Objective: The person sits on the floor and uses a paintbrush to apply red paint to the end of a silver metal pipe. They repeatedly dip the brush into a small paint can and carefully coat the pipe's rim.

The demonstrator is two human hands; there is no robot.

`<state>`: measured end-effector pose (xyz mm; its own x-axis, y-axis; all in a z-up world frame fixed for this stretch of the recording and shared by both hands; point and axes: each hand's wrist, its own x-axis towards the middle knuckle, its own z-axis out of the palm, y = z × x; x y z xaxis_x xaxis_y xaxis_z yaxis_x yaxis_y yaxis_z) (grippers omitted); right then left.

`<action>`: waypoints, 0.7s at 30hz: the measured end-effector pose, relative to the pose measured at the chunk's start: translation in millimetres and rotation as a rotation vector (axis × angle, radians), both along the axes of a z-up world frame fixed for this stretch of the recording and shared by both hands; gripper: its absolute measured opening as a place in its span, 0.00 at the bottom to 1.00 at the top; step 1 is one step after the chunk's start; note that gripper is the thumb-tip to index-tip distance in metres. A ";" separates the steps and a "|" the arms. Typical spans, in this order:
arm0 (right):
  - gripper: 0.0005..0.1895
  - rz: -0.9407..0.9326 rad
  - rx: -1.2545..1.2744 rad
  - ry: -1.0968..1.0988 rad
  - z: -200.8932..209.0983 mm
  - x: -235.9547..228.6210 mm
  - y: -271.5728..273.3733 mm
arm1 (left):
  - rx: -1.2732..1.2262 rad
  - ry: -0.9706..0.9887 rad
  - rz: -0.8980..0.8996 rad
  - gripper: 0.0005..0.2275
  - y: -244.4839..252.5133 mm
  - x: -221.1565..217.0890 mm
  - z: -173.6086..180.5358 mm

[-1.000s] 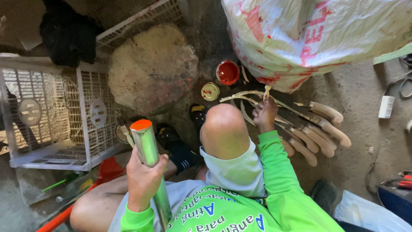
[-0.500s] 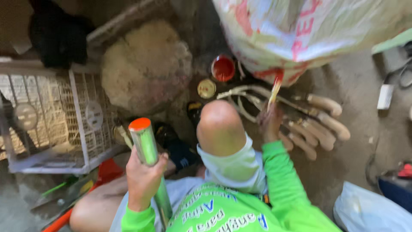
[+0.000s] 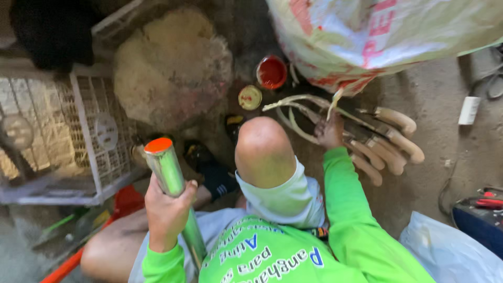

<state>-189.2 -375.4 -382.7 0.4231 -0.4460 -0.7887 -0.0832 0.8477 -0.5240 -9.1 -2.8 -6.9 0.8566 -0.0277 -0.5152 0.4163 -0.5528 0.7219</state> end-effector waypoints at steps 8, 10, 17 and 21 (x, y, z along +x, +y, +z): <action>0.14 0.019 -0.001 0.273 -4.8 15.1 14.4 | 0.051 -0.077 -0.097 0.15 -9.8 -4.7 4.0; 0.16 -0.012 -0.085 0.179 -1.9 21.6 5.0 | 0.067 -0.042 -0.088 0.14 -8.5 -8.1 10.6; 0.14 -0.027 -0.173 -0.026 24.0 11.8 -0.2 | 0.030 -0.082 -0.073 0.14 -3.8 -9.1 9.7; 0.12 -0.018 -0.306 -0.013 33.8 13.3 -11.8 | 0.026 -0.104 -0.100 0.16 -12.7 3.7 1.9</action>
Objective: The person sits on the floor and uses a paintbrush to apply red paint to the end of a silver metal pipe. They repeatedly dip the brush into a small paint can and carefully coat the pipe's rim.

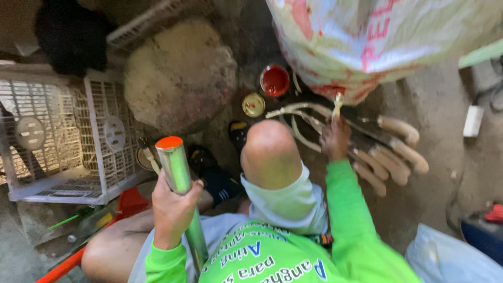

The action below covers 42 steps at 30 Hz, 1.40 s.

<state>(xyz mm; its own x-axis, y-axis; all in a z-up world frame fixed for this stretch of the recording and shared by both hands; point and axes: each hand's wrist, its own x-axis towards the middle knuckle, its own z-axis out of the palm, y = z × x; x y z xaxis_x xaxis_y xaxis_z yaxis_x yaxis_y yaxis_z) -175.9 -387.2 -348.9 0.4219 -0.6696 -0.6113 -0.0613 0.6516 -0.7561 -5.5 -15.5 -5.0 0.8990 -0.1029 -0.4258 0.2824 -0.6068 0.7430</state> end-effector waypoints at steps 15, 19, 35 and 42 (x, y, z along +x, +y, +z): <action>0.14 -0.073 0.402 -0.184 -33.7 -23.9 20.5 | -0.062 0.085 0.100 0.13 13.4 -9.4 4.0; 0.07 0.157 0.377 0.158 -32.3 -10.2 50.4 | -0.028 0.059 0.091 0.12 13.9 -10.5 5.4; 0.19 0.182 -0.674 0.110 36.1 -65.0 -8.9 | -0.010 -0.003 -0.031 0.17 -1.7 -2.3 1.2; 0.13 0.366 -0.127 -0.166 63.5 -41.3 24.9 | 0.025 0.102 0.023 0.13 -9.9 2.2 1.4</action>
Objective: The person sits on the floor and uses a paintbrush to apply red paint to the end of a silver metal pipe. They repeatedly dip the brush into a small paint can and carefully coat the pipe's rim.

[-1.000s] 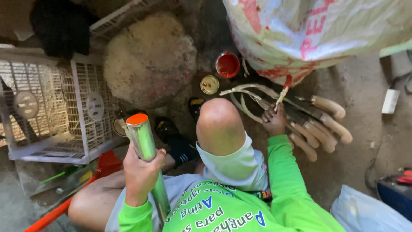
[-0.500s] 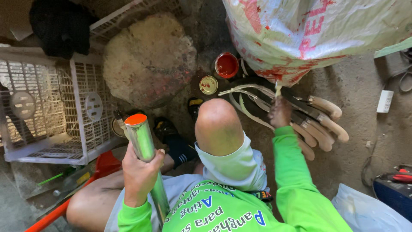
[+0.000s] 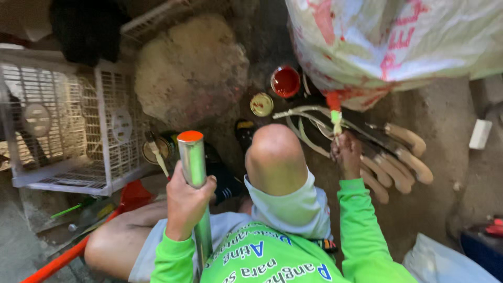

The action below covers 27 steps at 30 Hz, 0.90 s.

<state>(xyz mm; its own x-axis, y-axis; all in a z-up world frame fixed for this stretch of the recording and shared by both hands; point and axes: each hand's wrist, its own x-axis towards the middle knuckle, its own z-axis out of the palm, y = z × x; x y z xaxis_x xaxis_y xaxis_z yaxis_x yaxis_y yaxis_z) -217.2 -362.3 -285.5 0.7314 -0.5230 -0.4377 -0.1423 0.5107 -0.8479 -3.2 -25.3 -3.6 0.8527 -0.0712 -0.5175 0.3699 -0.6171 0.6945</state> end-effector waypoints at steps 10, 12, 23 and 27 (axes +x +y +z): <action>0.20 0.226 0.086 0.058 30.2 70.6 12.3 | 0.083 0.053 0.077 0.13 7.6 16.8 -21.2; 0.20 0.274 0.025 0.136 26.7 80.7 8.4 | 0.100 0.003 0.059 0.13 9.8 20.0 -26.3; 0.14 0.505 -1.191 0.319 16.1 150.3 3.1 | 0.144 -0.011 0.045 0.15 11.1 28.3 -30.1; 0.15 0.619 -1.289 0.467 4.7 172.4 3.8 | 0.131 0.168 0.121 0.14 8.2 27.2 -25.8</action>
